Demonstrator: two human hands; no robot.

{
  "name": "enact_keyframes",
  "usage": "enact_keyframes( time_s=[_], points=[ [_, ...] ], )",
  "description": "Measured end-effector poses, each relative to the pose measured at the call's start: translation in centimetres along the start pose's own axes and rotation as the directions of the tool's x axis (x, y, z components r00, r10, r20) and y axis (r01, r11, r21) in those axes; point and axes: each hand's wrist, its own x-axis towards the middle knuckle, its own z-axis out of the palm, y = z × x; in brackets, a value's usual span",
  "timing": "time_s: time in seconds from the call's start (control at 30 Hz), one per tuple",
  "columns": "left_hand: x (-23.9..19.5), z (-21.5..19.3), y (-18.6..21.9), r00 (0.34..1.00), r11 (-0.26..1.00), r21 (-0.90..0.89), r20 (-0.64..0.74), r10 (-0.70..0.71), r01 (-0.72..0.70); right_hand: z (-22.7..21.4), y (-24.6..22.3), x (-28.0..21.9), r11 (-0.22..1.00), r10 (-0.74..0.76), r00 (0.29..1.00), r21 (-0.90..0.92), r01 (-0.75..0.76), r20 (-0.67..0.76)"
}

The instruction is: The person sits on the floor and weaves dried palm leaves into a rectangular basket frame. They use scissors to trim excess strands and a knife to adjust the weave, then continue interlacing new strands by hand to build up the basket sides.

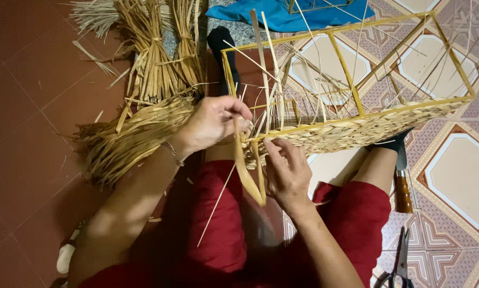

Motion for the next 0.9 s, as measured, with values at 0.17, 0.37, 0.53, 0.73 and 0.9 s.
enact_keyframes(
  time_s=[0.17, 0.37, 0.53, 0.73, 0.9],
  points=[
    [0.8, -0.6, -1.4, 0.977, 0.941, -0.328, -0.212, 0.014, -0.085, 0.9, 0.3, 0.2, 0.990, -0.071, 0.997, -0.129, 0.066, -0.035],
    [2.6, -0.1, -1.8, 0.989, 0.724, -0.690, -0.108, -0.105, 0.001, -0.4, -0.4, 0.6, 0.985, -0.093, 0.996, -0.147, 0.093, 0.008],
    [2.6, -0.2, -0.1, 0.971, 0.936, -0.260, 0.059, -0.230, 0.237, -0.7, -0.6, 1.1, 0.984, -0.093, 0.994, -0.148, 0.100, 0.053],
    [3.4, -0.2, 1.9, 0.952, 0.976, -0.031, 0.228, -0.203, 0.216, -0.7, -0.6, 0.5, 0.986, -0.059, 0.994, -0.150, 0.073, 0.095],
    [5.4, 0.1, 3.1, 0.885, 0.920, 0.224, 0.273, -0.377, 0.322, -0.3, -0.2, 0.0, 0.990, -0.043, 0.995, -0.127, 0.054, 0.087]
  ],
)
